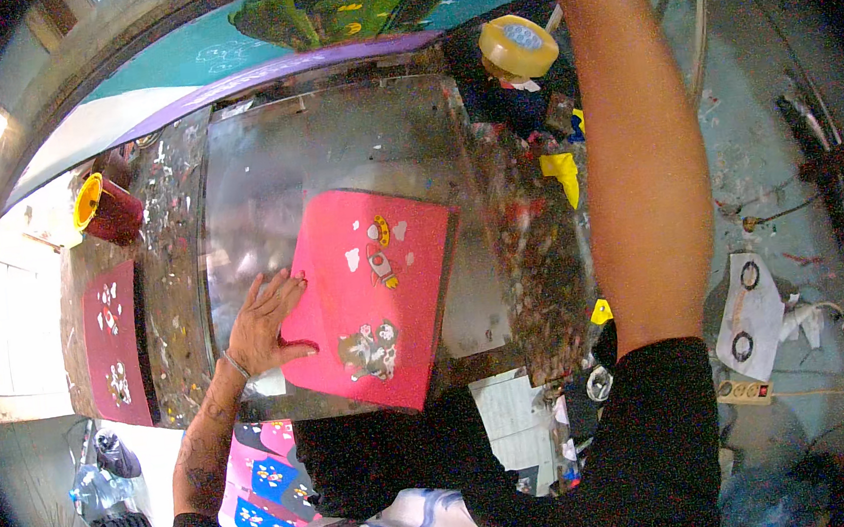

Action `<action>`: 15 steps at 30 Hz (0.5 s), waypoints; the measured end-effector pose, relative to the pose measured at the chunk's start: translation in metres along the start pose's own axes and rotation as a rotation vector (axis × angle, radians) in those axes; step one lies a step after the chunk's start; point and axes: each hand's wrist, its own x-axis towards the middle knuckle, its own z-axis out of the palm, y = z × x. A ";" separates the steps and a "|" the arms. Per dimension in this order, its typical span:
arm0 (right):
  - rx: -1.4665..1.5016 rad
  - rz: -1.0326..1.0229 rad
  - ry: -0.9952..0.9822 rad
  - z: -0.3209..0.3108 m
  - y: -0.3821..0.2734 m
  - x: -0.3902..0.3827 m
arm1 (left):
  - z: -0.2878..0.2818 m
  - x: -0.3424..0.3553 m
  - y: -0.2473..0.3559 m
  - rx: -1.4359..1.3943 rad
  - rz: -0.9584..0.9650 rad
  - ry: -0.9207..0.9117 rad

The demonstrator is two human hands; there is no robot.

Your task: The person repeatedly places a rectangular mat under a screen printing frame, applies yellow ink with a squeegee, and stacks the finished mats. The process is repeated for multiple mats in a small workshop.

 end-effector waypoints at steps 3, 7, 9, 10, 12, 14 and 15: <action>0.006 -0.079 0.053 0.003 0.004 -0.008 | 0.000 0.000 0.001 0.008 -0.002 -0.004; 0.042 -0.064 -0.008 0.000 0.009 -0.002 | -0.001 0.001 0.002 0.002 -0.002 -0.005; 0.102 -0.134 -0.007 0.005 0.020 0.004 | -0.002 0.000 0.002 -0.008 -0.008 -0.006; 0.089 -0.109 -0.003 0.005 0.020 0.004 | -0.003 0.000 0.003 -0.013 -0.012 0.007; 0.067 -0.086 0.005 0.005 0.018 0.003 | -0.004 0.001 0.004 -0.022 -0.020 0.036; 0.054 -0.120 0.016 0.005 0.023 0.004 | -0.005 0.002 0.005 0.002 -0.014 0.023; 0.051 -0.151 0.023 0.005 0.023 0.004 | -0.005 0.002 0.004 0.015 -0.011 0.018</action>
